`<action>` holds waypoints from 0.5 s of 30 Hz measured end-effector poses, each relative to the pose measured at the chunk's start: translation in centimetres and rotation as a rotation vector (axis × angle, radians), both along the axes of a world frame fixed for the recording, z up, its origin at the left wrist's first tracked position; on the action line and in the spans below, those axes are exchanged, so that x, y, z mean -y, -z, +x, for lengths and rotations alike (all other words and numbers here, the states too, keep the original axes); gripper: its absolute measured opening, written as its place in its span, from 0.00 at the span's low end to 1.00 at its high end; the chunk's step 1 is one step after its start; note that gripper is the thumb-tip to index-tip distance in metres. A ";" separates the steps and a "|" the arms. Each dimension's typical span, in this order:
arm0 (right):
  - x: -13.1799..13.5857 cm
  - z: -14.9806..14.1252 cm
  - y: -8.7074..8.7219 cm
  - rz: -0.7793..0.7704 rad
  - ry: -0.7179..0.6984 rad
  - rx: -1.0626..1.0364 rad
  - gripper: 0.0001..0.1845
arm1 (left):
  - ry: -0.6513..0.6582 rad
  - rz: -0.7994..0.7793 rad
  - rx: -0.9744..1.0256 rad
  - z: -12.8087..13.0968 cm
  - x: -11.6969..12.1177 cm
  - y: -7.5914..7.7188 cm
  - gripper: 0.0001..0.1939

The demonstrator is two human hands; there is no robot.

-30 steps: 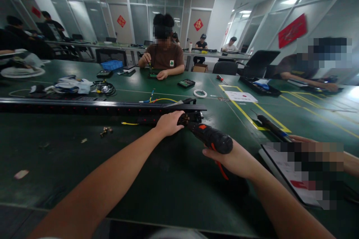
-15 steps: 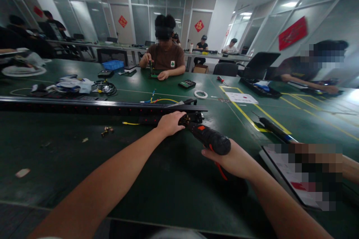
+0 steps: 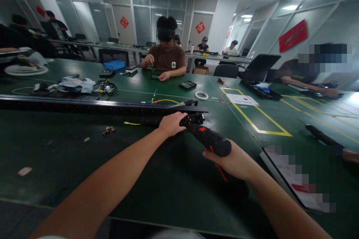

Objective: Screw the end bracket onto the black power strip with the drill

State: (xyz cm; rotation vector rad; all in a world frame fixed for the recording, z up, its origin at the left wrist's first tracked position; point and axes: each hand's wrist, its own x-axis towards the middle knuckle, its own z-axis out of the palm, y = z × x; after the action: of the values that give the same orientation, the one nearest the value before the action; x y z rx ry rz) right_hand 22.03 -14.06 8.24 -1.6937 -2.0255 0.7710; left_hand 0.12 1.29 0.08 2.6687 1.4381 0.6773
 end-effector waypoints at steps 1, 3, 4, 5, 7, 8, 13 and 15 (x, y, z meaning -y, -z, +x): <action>0.0 0.1 0.0 -0.002 -0.004 0.007 0.13 | -0.003 -0.002 -0.004 0.0 0.0 -0.1 0.33; 0.0 0.1 -0.1 -0.004 -0.017 0.024 0.13 | -0.007 -0.006 -0.011 0.1 0.2 -0.2 0.32; 0.1 0.1 -0.2 -0.008 -0.027 0.036 0.13 | -0.010 -0.007 -0.011 0.1 0.3 -0.3 0.32; 0.2 0.0 -0.4 -0.010 -0.042 0.050 0.13 | -0.015 -0.010 -0.010 0.1 0.3 -0.4 0.32; 0.6 -0.3 -0.8 -0.013 -0.083 0.079 0.12 | -0.024 -0.022 -0.004 0.1 0.5 -0.6 0.31; 0.7 -0.5 -1.0 -0.002 -0.098 0.095 0.12 | -0.027 -0.029 -0.002 0.2 0.5 -0.6 0.31; 0.7 -1.1 -1.0 -0.013 -0.041 0.041 0.14 | -0.028 -0.044 0.001 0.2 0.5 -0.8 0.31; 0.2 -0.9 -0.6 -0.039 0.042 -0.003 0.15 | -0.024 -0.041 -0.002 0.2 0.4 -0.7 0.32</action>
State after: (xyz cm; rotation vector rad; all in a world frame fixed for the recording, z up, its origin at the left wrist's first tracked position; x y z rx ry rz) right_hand 21.11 -14.26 8.87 -1.7504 -1.9783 0.8038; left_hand 0.32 0.85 0.80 2.6263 1.4701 0.6395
